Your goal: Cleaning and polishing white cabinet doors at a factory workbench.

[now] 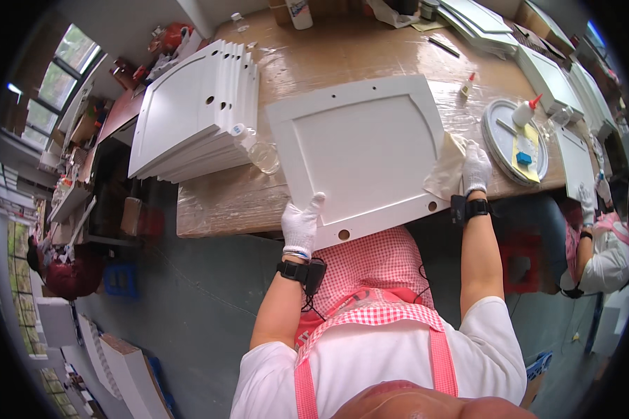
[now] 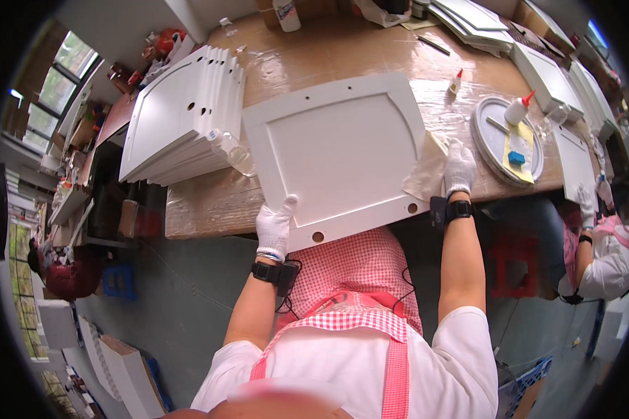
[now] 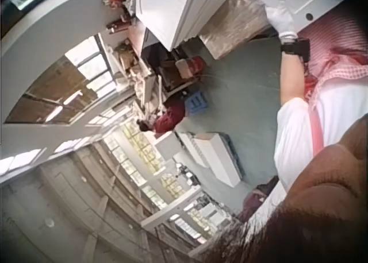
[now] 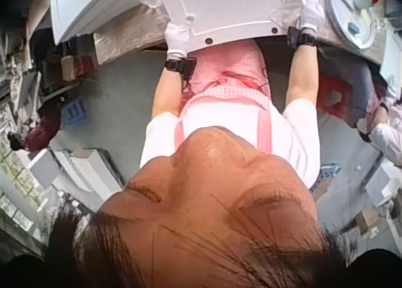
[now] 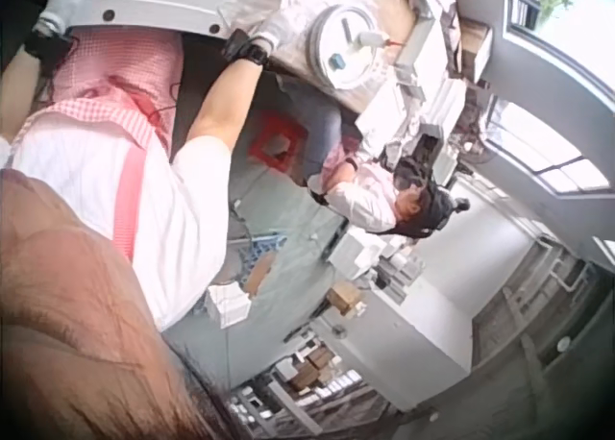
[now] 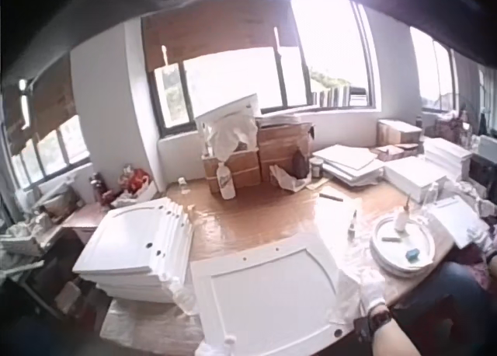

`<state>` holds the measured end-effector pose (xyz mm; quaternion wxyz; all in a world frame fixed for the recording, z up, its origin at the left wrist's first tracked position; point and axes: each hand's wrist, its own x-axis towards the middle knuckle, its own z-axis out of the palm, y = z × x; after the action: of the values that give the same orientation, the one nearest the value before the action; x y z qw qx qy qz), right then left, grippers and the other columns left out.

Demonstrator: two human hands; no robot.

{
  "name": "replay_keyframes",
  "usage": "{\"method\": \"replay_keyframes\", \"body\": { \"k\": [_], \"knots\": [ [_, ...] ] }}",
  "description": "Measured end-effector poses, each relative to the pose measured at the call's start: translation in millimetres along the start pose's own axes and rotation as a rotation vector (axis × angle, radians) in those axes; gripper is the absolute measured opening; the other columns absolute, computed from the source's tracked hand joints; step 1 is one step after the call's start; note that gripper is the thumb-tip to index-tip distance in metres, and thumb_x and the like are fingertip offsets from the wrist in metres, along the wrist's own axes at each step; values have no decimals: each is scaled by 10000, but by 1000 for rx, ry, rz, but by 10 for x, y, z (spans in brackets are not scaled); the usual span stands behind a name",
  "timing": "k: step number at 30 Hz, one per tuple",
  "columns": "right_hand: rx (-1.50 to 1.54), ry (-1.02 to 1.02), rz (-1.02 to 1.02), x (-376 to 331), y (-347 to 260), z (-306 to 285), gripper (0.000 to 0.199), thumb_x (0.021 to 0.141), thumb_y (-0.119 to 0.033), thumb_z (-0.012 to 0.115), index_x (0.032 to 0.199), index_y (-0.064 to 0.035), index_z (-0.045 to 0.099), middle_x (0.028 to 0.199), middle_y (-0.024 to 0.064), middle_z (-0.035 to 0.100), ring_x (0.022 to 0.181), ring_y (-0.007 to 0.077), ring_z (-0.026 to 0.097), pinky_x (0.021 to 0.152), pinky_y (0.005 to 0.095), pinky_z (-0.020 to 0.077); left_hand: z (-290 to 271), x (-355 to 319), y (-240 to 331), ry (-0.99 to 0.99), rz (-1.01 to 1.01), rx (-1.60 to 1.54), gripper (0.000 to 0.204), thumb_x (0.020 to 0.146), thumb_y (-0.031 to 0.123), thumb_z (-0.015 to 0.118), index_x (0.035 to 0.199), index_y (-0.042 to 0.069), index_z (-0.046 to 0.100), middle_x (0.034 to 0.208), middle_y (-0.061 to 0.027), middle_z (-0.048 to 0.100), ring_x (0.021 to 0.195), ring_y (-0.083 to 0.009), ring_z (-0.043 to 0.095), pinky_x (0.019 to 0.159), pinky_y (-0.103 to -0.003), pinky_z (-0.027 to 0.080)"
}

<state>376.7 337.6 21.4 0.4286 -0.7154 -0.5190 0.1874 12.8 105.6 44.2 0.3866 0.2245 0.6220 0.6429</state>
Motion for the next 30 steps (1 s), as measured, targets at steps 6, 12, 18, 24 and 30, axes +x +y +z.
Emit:
{"method": "replay_keyframes", "body": {
  "k": [6, 12, 18, 24, 30],
  "knots": [
    [75, -347, -192, 121, -429, -350, 632, 1011, -479, 605, 1414, 6, 562, 1297, 215, 669, 1220, 337, 621, 1053, 395, 458, -137, 80, -176, -213, -92, 538, 589, 924, 502, 726, 1116, -54, 694, 927, -196, 746, 840, -277, 728, 759, -385, 555],
    [-238, -339, -728, -794, -1373, -544, 495, 1011, -240, 615, 1413, 41, 546, 1415, 231, 583, 1304, 360, 567, 1122, 424, 425, -358, -277, 279, 55, 137, 1065, 684, 932, 592, 653, 1257, -7, 607, 1148, -271, 693, 1117, -432, 661, 953, -469, 511],
    [709, -981, -442, -2140, -1966, -336, 453, 1082, -311, 522, 1379, 26, 575, 1272, 134, 652, 1154, 213, 626, 953, 352, 526, 63, -744, 997, -683, 214, -133, 563, 1035, 555, 553, 1164, 10, 613, 1062, -107, 657, 1061, -171, 594, 933, -317, 495],
    [862, -690, -546, -2392, -1847, -12, 345, 1079, -293, 514, 1044, 11, 674, 853, 19, 624, 755, 112, 569, 674, 275, 472, 149, -1260, 1372, -595, 337, 14, 358, 1016, 376, 629, 1091, 28, 594, 1026, -38, 609, 996, -121, 554, 923, -302, 484],
    [843, -675, -435, -2413, -1610, -143, 380, 1081, -295, 511, 876, -6, 648, 758, 20, 572, 719, 130, 544, 633, 304, 450, -94, -1605, 1650, -766, 357, 75, 338, 929, 236, 692, 1172, 22, 595, 1110, -73, 625, 1040, -145, 565, 931, -291, 473]
  ]
}}
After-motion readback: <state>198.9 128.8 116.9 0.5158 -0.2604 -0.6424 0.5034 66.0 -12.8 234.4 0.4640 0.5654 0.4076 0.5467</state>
